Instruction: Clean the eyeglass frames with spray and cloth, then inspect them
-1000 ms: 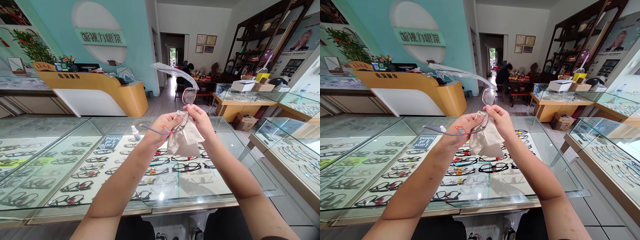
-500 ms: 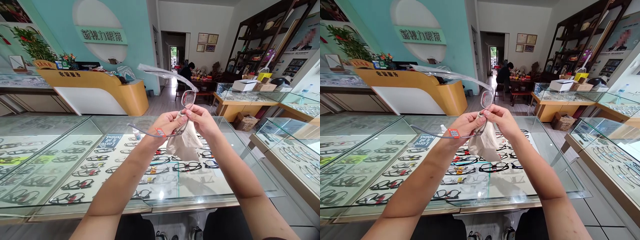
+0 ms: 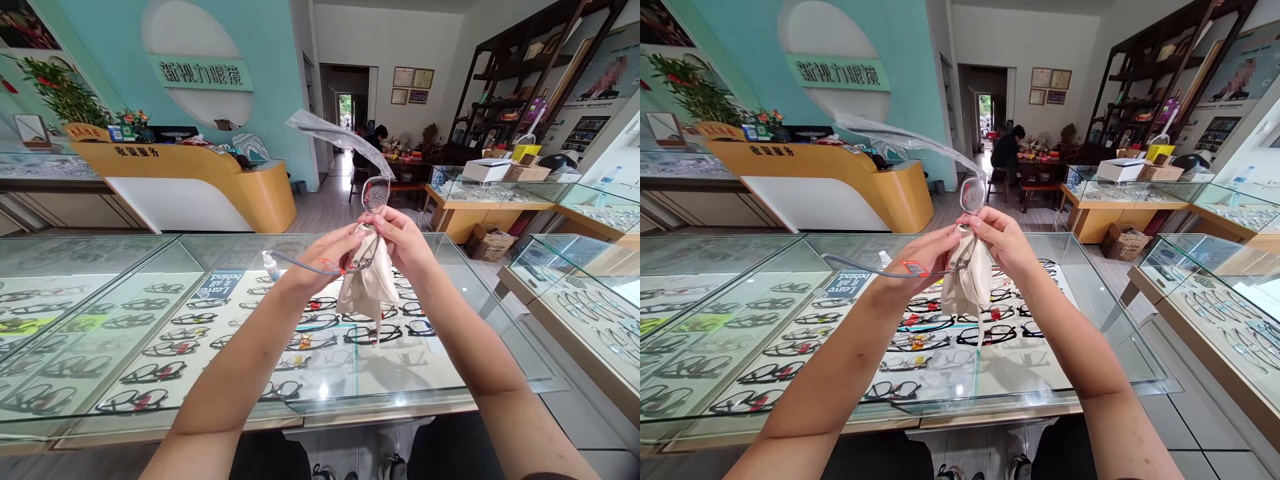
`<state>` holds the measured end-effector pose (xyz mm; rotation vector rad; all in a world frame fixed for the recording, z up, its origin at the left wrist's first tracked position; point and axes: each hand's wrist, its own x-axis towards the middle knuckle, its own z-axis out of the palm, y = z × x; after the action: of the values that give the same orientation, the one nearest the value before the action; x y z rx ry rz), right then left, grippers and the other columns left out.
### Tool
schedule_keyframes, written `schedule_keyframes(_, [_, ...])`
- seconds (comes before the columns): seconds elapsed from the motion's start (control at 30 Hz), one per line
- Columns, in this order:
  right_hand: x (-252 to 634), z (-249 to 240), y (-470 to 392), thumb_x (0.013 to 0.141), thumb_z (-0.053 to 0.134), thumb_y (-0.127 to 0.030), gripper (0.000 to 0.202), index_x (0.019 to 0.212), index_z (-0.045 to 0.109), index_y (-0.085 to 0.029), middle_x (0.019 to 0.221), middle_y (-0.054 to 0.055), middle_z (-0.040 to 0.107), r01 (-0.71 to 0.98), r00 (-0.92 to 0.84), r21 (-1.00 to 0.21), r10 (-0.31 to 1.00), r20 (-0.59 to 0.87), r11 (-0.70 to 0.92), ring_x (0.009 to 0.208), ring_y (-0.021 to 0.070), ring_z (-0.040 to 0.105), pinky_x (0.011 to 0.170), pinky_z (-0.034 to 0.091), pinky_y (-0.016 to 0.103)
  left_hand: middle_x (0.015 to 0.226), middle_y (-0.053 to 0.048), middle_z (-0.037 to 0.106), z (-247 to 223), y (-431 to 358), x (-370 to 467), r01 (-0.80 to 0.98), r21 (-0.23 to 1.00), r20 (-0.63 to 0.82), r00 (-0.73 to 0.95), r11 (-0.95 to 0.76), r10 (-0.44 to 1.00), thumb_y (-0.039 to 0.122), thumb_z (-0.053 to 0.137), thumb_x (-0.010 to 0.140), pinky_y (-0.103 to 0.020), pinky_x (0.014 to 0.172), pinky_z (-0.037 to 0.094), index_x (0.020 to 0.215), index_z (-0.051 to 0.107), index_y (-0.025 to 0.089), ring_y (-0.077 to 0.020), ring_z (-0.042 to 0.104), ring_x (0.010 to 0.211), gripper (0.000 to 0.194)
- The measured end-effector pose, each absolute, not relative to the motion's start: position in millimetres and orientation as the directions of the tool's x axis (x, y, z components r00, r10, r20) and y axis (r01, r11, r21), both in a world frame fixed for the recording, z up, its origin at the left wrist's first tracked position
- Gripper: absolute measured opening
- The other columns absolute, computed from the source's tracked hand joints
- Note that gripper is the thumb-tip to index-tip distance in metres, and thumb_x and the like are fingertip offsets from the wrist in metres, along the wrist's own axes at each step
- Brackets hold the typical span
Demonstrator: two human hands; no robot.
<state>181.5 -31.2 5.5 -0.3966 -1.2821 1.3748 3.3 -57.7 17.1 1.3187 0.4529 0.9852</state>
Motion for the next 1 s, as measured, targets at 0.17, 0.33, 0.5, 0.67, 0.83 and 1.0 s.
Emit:
schedule_keyframes(0.17, [179.0, 4.1, -30.3, 0.076, 0.101, -0.052, 0.041, 0.080, 0.070, -0.024, 0.111, 0.002, 0.083, -0.522, -0.255, -0.812, 0.861, 0.440, 0.261, 0.092, 0.0164, 0.073, 0.088, 0.063, 0.032, 0.075, 0.000, 0.063, 6.8, -52.3, 11.4, -0.377, 0.919, 0.298, 0.475, -0.114, 0.828, 0.059, 0.088, 0.089, -0.023, 0.057, 0.043, 0.093, 0.075, 0.014, -0.0094, 0.053, 0.063, 0.048])
schedule_keyframes(0.33, [174.5, 1.3, -29.1, 0.075, 0.101, -0.053, 0.045, 0.078, 0.066, -0.025, 0.115, 0.002, 0.084, -0.540, -0.140, -0.771, 0.868, 0.476, 0.337, 0.102, 0.0191, 0.075, 0.094, 0.064, 0.035, 0.081, -0.004, 0.073, -3.8, -48.8, 24.9, -0.493, 0.864, 0.318, 0.379, -0.101, 0.869, 0.057, 0.090, 0.088, -0.027, 0.067, 0.052, 0.101, 0.079, 0.015, -0.0155, 0.065, 0.071, 0.045])
schedule_keyframes(0.5, [173.5, 0.9, -28.5, 0.074, 0.101, -0.055, 0.045, 0.078, 0.067, -0.025, 0.110, 0.002, 0.084, -0.508, -0.149, -0.790, 0.869, 0.472, 0.342, 0.098, 0.0184, 0.075, 0.093, 0.064, 0.035, 0.077, -0.004, 0.073, -1.9, -48.5, 25.4, -0.491, 0.870, 0.273, 0.393, -0.051, 0.878, 0.056, 0.097, 0.080, -0.026, 0.064, 0.050, 0.096, 0.078, 0.013, -0.0141, 0.064, 0.068, 0.049])
schedule_keyframes(0.67, [176.2, 2.0, -29.8, 0.074, 0.102, -0.053, 0.041, 0.079, 0.072, -0.025, 0.108, 0.002, 0.085, -0.488, -0.211, -0.822, 0.875, 0.436, 0.292, 0.094, 0.0171, 0.075, 0.089, 0.063, 0.033, 0.073, 0.000, 0.069, -3.0, -46.2, 25.0, -0.465, 0.882, 0.256, 0.341, -0.075, 0.904, 0.057, 0.101, 0.073, -0.024, 0.059, 0.045, 0.089, 0.075, 0.014, -0.0104, 0.058, 0.062, 0.053])
schedule_keyframes(0.83, [179.0, 3.8, -31.5, 0.074, 0.102, -0.051, 0.038, 0.077, 0.074, -0.025, 0.102, 0.002, 0.085, -0.485, -0.238, -0.824, 0.863, 0.446, 0.292, 0.096, 0.0162, 0.075, 0.092, 0.062, 0.031, 0.066, 0.003, 0.062, -2.7, -45.6, 24.3, -0.408, 0.908, 0.247, 0.343, -0.093, 0.906, 0.065, 0.102, 0.067, -0.023, 0.053, 0.038, 0.082, 0.071, 0.014, -0.0077, 0.050, 0.055, 0.061])
schedule_keyframes(1.0, [180.3, 3.6, -31.1, 0.074, 0.101, -0.053, 0.040, 0.078, 0.074, -0.024, 0.103, 0.004, 0.084, -0.449, -0.261, -0.847, 0.865, 0.429, 0.284, 0.102, 0.0197, 0.075, 0.096, 0.062, 0.034, 0.059, 0.005, 0.057, 0.5, -46.8, 20.6, -0.347, 0.932, 0.236, 0.372, -0.101, 0.898, 0.064, 0.101, 0.068, -0.022, 0.049, 0.034, 0.081, 0.069, 0.015, -0.0060, 0.045, 0.050, 0.060])
